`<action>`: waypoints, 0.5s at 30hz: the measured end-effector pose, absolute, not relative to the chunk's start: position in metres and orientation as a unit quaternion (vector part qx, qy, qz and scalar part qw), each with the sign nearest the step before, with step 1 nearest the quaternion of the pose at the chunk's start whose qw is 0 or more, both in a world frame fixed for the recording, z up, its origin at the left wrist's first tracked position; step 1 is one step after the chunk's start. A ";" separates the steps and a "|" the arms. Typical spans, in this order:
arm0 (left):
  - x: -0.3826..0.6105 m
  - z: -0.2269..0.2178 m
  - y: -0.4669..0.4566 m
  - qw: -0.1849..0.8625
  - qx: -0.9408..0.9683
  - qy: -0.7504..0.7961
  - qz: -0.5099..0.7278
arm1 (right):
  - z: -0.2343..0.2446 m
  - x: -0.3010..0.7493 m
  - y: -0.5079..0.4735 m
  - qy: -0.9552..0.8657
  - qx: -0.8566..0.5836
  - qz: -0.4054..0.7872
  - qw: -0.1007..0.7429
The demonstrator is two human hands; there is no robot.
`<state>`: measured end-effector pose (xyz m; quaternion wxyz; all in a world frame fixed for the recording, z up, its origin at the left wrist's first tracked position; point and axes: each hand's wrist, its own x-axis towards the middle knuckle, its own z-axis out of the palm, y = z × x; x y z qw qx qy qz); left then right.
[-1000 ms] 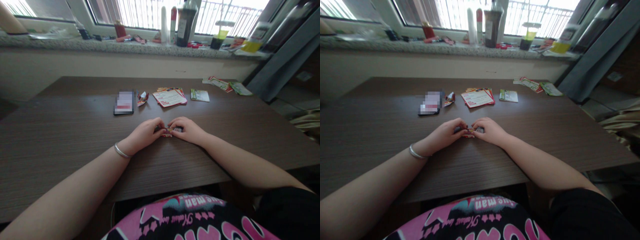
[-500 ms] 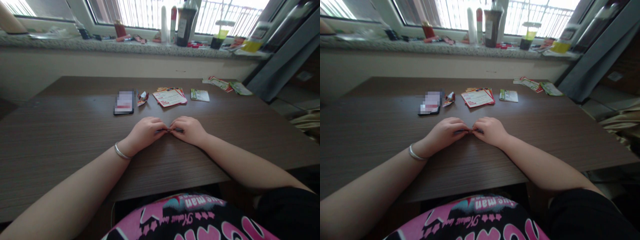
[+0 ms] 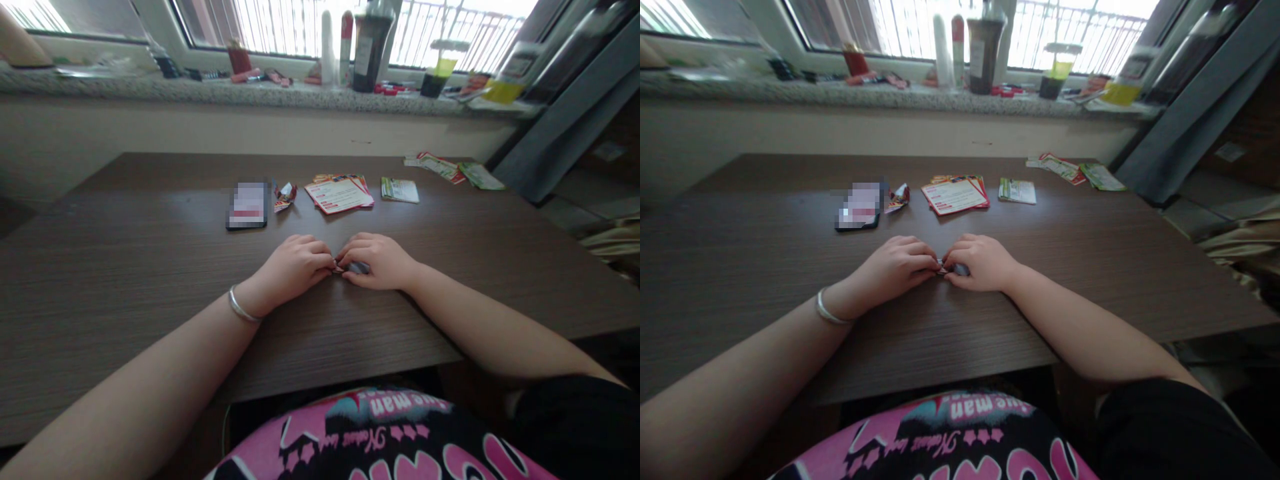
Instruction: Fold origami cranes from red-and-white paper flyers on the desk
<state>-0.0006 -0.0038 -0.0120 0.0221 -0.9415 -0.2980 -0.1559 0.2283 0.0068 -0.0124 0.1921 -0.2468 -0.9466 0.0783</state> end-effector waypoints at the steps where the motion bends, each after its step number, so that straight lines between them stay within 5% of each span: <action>1: -0.001 -0.012 -0.004 0.020 -0.942 -0.298 -0.152 | -0.012 0.229 0.007 -0.946 -0.247 0.086 0.192; 15: -0.003 -0.011 -0.004 0.022 -0.945 -0.307 -0.115 | -0.022 0.235 0.017 -0.942 -0.280 0.064 0.173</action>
